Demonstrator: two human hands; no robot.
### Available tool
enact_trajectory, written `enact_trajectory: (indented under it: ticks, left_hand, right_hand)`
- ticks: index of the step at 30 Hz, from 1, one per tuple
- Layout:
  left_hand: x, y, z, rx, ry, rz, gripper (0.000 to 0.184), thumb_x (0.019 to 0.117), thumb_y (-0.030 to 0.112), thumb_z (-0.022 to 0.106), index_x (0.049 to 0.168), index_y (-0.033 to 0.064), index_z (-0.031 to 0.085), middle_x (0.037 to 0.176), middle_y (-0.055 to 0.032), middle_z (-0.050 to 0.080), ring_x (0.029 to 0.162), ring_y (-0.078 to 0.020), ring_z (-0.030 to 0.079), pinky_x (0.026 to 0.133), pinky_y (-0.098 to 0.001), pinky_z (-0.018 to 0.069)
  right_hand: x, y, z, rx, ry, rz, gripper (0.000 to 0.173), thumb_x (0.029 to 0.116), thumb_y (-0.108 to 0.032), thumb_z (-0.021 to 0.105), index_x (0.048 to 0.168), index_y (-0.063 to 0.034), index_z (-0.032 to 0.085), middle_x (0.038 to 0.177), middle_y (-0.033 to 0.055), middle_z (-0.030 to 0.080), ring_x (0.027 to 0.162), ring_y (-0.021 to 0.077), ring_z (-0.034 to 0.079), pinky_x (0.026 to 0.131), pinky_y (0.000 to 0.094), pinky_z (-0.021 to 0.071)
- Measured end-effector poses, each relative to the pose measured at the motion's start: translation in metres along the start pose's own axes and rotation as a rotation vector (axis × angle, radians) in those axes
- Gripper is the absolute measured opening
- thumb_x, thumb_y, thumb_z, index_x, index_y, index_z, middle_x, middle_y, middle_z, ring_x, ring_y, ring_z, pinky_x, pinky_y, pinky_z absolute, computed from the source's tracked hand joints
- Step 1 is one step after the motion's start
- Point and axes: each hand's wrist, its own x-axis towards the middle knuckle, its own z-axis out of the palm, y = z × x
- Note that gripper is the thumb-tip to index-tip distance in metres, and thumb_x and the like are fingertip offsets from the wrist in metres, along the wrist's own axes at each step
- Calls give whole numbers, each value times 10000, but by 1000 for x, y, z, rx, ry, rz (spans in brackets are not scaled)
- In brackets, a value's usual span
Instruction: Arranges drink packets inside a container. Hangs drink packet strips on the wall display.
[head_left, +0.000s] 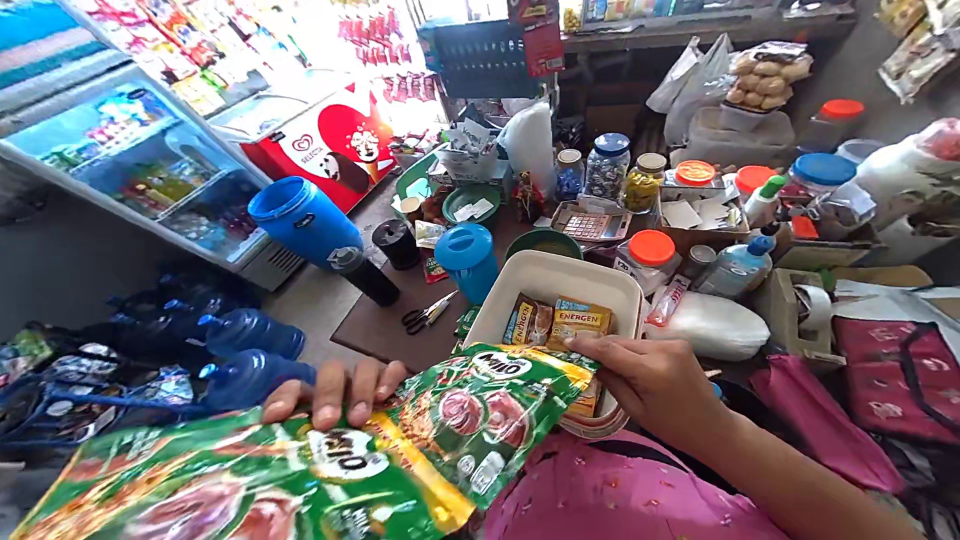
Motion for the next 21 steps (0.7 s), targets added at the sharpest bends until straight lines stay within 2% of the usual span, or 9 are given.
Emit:
enact_trajectory:
  ticks: [6, 15, 21]
  left_hand:
    - [2, 2, 1, 6, 48, -81, 279, 998, 225, 564, 1092, 68, 775, 1060, -98, 753, 1000, -241, 721, 904, -397, 570]
    - [3, -16, 8, -21, 32, -127, 282, 991, 230, 576, 1109, 63, 770, 1054, -106, 752, 997, -256, 721, 926, -417, 562]
    - [13, -31, 36, -24, 42, -133, 258, 979, 210, 591, 1055, 50, 778, 1004, -111, 754, 962, -245, 728, 904, -398, 572]
  right_hand:
    - [-9, 1, -4, 8, 16, 14, 261, 986, -90, 545, 1131, -89, 762, 874, 65, 770, 677, 182, 727, 508, 328, 540]
    - [-30, 9, -26, 5, 38, 56, 259, 1001, -97, 540, 1132, -83, 763, 887, 69, 773, 679, 176, 722, 510, 314, 529]
    - [-40, 12, -40, 0, 63, 36, 263, 993, -86, 543, 1140, -85, 762, 877, 64, 772, 664, 167, 715, 499, 305, 519]
